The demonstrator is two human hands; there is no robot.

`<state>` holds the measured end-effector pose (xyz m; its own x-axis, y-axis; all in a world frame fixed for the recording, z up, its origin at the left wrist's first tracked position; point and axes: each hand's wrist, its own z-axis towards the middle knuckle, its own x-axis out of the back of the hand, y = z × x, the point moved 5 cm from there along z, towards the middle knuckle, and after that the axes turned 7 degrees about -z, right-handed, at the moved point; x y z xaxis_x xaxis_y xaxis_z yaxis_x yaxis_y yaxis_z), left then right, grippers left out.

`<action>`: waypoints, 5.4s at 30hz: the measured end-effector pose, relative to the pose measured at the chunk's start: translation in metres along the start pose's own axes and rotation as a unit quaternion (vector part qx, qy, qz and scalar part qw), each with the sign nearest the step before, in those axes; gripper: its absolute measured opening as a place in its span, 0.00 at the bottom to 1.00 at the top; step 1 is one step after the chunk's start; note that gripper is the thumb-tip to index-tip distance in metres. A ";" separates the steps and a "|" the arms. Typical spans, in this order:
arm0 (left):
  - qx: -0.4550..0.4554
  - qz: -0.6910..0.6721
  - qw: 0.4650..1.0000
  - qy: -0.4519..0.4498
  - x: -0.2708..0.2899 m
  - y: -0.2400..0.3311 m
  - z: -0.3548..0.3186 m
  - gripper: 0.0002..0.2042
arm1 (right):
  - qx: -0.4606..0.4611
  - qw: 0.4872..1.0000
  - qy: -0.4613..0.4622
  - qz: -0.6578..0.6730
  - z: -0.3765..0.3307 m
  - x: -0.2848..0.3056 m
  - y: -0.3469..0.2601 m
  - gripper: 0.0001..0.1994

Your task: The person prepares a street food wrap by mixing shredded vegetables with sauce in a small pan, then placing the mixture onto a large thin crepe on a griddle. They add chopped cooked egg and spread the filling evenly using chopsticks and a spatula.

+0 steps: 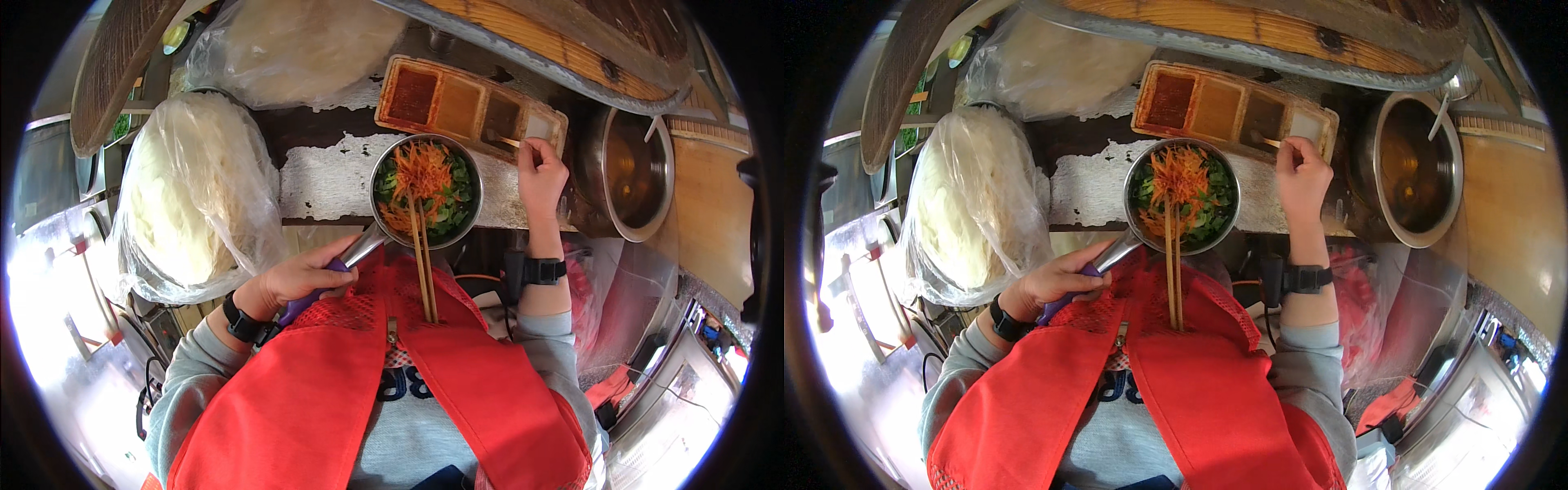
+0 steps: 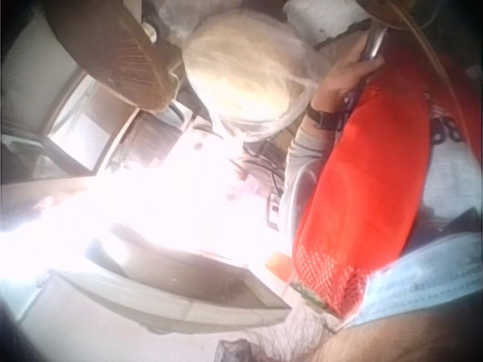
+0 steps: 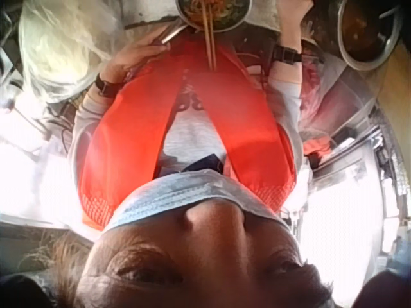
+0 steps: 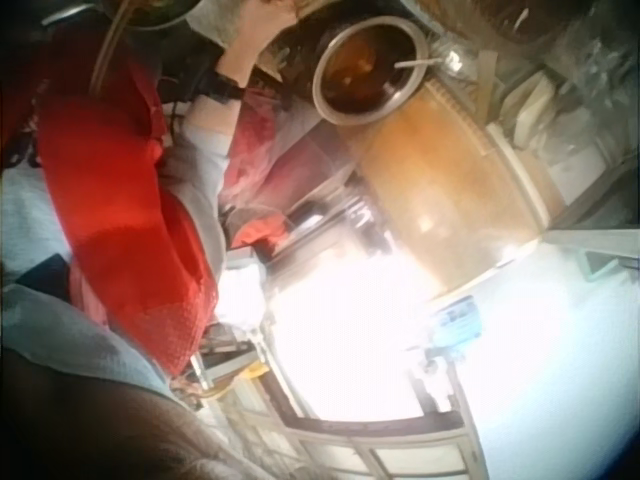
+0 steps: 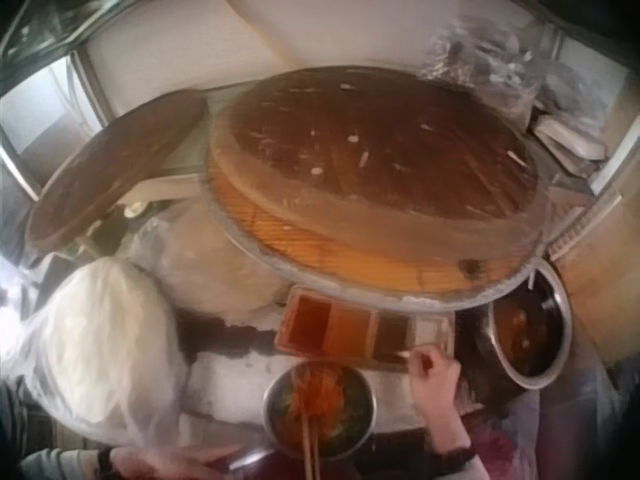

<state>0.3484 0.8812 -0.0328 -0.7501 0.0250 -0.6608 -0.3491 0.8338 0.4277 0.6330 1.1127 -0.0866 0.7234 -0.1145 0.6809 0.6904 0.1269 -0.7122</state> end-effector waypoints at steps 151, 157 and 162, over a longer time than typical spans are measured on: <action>0.199 0.046 0.968 -0.145 -0.105 0.019 0.140 0.34 | -0.188 0.935 -0.019 -0.300 0.182 0.196 0.135 0.23; 0.198 0.018 0.970 -0.142 -0.117 0.024 0.149 0.32 | -0.103 0.992 0.035 -0.071 0.088 0.249 0.145 0.08; 0.174 0.005 0.971 -0.162 -0.128 0.024 0.152 0.32 | -0.251 0.915 0.213 0.235 0.003 0.260 0.150 0.06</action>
<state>0.5217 0.9820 -0.0315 -0.5166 0.1600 -0.8411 -0.0887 0.9671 0.2384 0.9252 1.1047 -0.0159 0.8028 -0.5511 0.2276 0.1410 -0.1954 -0.9705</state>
